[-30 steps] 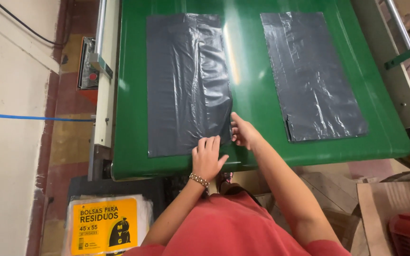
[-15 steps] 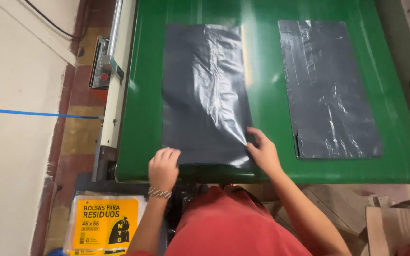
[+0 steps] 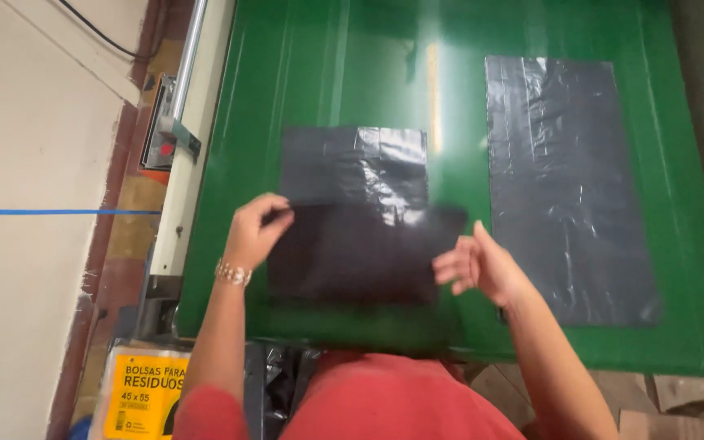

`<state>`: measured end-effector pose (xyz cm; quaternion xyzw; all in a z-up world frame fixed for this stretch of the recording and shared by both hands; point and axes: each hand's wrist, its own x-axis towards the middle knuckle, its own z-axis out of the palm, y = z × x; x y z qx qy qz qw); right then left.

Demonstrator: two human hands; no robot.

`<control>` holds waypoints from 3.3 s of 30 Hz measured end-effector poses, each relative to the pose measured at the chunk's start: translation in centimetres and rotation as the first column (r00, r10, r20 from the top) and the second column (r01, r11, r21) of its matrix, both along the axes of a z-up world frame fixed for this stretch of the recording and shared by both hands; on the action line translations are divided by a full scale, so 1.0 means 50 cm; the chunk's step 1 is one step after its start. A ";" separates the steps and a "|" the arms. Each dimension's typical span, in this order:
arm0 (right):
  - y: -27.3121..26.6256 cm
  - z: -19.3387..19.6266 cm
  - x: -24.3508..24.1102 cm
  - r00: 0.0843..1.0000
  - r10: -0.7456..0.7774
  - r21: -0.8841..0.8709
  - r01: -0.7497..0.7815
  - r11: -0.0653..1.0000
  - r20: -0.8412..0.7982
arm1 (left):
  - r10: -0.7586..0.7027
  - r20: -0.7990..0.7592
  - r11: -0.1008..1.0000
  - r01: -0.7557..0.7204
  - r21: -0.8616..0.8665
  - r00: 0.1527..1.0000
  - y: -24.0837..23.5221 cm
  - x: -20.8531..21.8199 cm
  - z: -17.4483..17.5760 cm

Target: Folding plastic bags coming off a production line and placing them into a storage crate.

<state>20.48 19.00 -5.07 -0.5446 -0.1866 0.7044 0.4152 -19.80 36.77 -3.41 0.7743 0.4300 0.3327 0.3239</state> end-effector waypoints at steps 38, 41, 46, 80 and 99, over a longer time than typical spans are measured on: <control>0.206 -0.058 -0.093 -0.032 -0.454 0.278 -0.752 0.597 0.890 | 0.532 0.503 0.323 0.387 -0.864 0.681 0.104 0.054 -0.112; 0.115 -0.104 -0.116 0.033 -0.547 0.345 -0.808 0.478 0.836 | 0.575 0.550 0.396 0.382 -0.835 0.606 0.092 0.017 -0.164; 0.063 -0.128 -0.145 0.044 -0.632 0.435 -0.761 0.481 0.774 | 0.518 0.420 0.629 0.000 -0.777 0.745 0.118 -0.057 -0.368; 0.052 -0.194 -0.441 -0.007 -0.420 0.263 -0.771 0.581 0.907 | -0.117 -0.781 0.308 0.770 0.559 0.614 -0.095 0.004 -0.185; -0.018 -0.142 -0.448 0.404 -0.390 0.557 -0.681 0.476 0.827 | -0.526 -0.785 0.648 0.752 -0.120 0.328 -0.133 0.089 -0.034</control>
